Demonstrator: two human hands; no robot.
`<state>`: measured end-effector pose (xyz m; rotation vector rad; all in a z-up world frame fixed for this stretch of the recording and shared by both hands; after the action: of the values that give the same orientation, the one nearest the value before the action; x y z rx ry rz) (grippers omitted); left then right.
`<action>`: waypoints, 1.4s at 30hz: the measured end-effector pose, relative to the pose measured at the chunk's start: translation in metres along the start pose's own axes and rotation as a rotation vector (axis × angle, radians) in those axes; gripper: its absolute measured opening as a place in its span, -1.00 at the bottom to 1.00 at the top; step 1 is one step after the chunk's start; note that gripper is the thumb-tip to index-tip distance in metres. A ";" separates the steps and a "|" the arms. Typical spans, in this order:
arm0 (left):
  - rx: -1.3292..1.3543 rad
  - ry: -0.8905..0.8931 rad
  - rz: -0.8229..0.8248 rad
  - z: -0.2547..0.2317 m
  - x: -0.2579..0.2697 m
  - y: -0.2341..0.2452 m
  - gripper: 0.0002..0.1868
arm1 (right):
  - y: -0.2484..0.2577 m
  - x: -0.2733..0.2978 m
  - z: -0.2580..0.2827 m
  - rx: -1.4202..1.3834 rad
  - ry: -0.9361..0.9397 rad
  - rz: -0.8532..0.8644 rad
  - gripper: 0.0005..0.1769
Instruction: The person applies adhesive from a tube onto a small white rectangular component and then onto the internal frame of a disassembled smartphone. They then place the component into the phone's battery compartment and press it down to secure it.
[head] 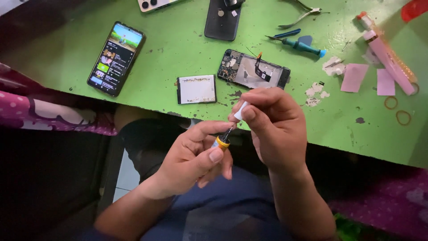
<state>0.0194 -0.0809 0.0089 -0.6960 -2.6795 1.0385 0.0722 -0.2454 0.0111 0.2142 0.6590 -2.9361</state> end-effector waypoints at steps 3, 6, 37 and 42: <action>-0.002 0.027 -0.029 0.001 0.000 0.002 -0.59 | 0.001 0.001 -0.002 0.002 -0.005 -0.017 -0.85; 0.015 0.014 -0.030 0.004 -0.002 0.004 -0.58 | 0.001 -0.001 -0.005 -0.016 -0.001 -0.029 -0.86; -0.410 0.096 -0.128 -0.011 -0.040 0.026 -0.63 | 0.035 -0.018 -0.017 0.323 -0.006 0.075 -0.76; -1.161 0.278 -0.211 -0.024 -0.041 0.014 -0.58 | 0.017 -0.025 0.006 1.078 0.319 0.457 -0.62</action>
<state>0.0681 -0.0777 0.0174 -0.5888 -2.7888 -0.7223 0.0990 -0.2608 0.0136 0.7924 -0.8953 -2.4841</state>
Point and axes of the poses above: each hand's wrist, its own x-axis away from the middle knuckle, its own y-axis out of the back of the hand, z = x × y, the point moved 3 cm from there along -x, towards the middle knuckle, and after that the axes turned 7 degrees about x, right-handed, at the moved point
